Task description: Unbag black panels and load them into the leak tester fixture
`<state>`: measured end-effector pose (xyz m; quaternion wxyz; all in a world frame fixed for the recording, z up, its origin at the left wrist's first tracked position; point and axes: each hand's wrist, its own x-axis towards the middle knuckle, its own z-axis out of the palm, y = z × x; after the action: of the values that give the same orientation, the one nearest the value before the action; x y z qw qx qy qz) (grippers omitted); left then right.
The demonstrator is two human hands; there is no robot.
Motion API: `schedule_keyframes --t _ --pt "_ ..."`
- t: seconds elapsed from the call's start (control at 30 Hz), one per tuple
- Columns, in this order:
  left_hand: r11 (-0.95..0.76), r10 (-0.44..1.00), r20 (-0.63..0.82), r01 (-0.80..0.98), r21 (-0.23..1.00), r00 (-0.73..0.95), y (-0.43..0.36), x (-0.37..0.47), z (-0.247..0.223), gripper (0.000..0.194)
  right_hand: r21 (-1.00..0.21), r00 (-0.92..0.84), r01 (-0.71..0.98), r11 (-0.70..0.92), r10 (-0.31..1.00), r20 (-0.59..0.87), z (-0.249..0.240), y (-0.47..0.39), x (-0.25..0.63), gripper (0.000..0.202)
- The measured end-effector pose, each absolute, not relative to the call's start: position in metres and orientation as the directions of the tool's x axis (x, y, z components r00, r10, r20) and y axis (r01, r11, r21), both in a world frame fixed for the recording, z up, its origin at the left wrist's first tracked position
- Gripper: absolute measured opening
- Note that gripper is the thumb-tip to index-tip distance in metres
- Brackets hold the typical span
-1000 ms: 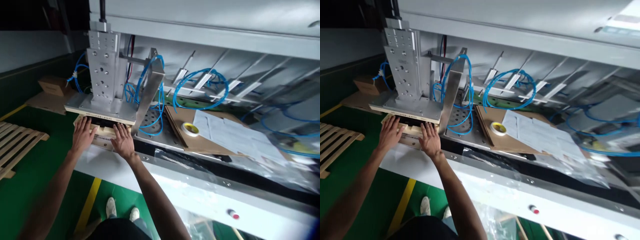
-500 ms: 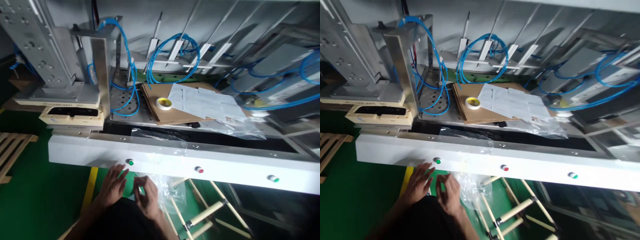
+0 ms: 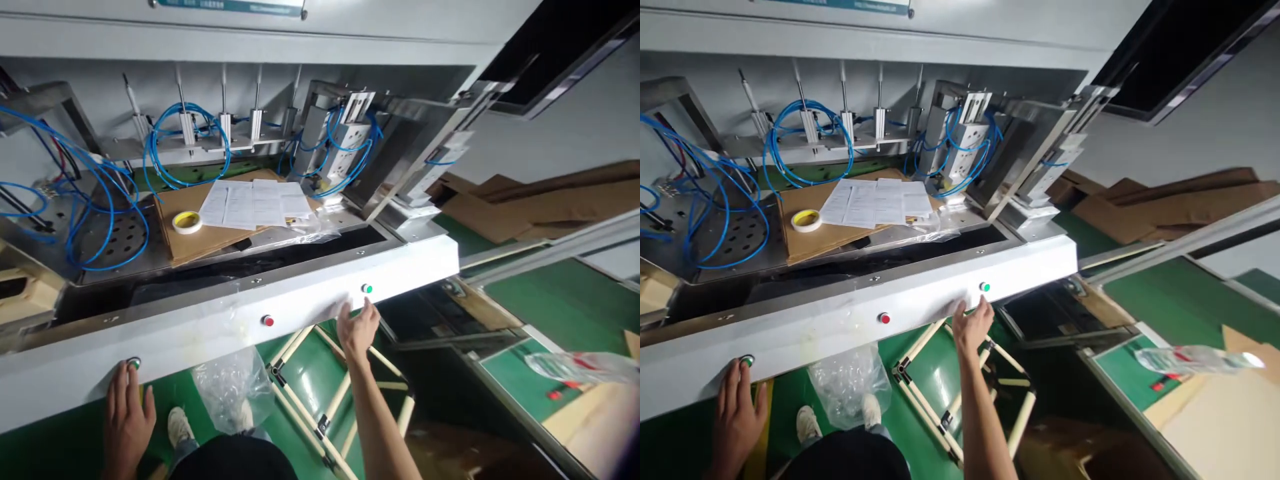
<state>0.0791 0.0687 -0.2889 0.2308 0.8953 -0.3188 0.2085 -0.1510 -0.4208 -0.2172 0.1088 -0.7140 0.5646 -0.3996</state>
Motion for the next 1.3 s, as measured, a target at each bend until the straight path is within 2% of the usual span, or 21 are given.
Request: schedule_keyframes --t 0.13,0.37,0.47,0.57,0.6,0.67,0.73,0.8,0.87,0.93,1.07,1.2,1.3 --pt "-0.745 -0.409 0.585 -0.627 0.230 0.700 0.055 0.071 -0.285 0.093 -0.651 -0.022 -0.698 -0.297 -0.900 0.435 -0.224 -0.477 -0.157 0.059" --pt "-0.874 -0.354 0.604 -0.483 0.060 0.714 0.034 0.070 -0.273 0.085 -0.679 -0.095 -0.673 -0.295 -0.875 0.475 -0.246 -0.489 -0.140 0.056" --pt "-0.865 -0.357 0.588 -0.494 0.086 0.726 0.033 0.070 -0.269 0.081 -0.662 -0.083 -0.683 -0.309 -0.868 0.490 -0.251 -0.496 -0.141 0.054" --pt "-0.840 -0.336 0.567 -0.511 0.181 0.753 0.034 0.068 -0.261 0.073 -0.646 -0.075 -0.699 -0.306 -0.868 0.492 -0.248 -0.489 -0.142 0.054" --pt "-0.836 -0.315 0.564 -0.505 0.217 0.763 0.034 0.068 -0.257 0.069 -0.631 -0.068 -0.699 -0.336 -0.847 0.527 -0.245 -0.480 -0.140 0.054" --pt "-0.831 -0.270 0.573 -0.488 0.269 0.774 0.030 0.069 -0.247 0.060 -0.565 0.018 -0.646 -0.513 -0.751 0.660 -0.236 -0.446 -0.126 0.052" --pt "-0.825 -0.260 0.588 -0.492 0.277 0.766 0.023 0.074 -0.234 0.053 -0.421 0.238 -0.436 -0.796 -0.553 0.798 -0.224 -0.396 -0.100 0.049" --pt "-0.823 -0.304 0.586 -0.517 0.236 0.751 0.012 0.081 -0.223 0.051 -0.330 0.440 -0.237 -0.914 -0.404 0.802 -0.210 -0.341 -0.066 0.037" --pt "-0.819 -0.370 0.569 -0.547 0.172 0.734 0.001 0.090 -0.215 0.050 -0.269 0.713 0.003 -0.963 -0.187 0.676 -0.197 -0.295 -0.029 0.040" --pt "-0.815 -0.417 0.546 -0.565 0.128 0.726 -0.008 0.096 -0.212 0.052 -0.192 0.827 0.079 -0.978 -0.043 0.560 -0.188 -0.272 0.003 0.057" --pt "-0.812 -0.448 0.496 -0.570 0.123 0.744 -0.016 0.100 -0.212 0.056 -0.118 0.934 0.047 -0.992 0.002 0.356 -0.183 -0.291 0.038 0.086" --pt "-0.808 -0.450 0.480 -0.573 0.140 0.753 -0.017 0.096 -0.215 0.062 -0.143 0.987 0.052 -0.988 0.029 0.159 -0.178 -0.333 0.051 0.101" --pt "-0.804 -0.443 0.482 -0.573 0.160 0.756 -0.018 0.096 -0.217 0.063 -0.152 0.996 0.057 -0.987 0.046 0.076 -0.172 -0.343 0.055 0.108"
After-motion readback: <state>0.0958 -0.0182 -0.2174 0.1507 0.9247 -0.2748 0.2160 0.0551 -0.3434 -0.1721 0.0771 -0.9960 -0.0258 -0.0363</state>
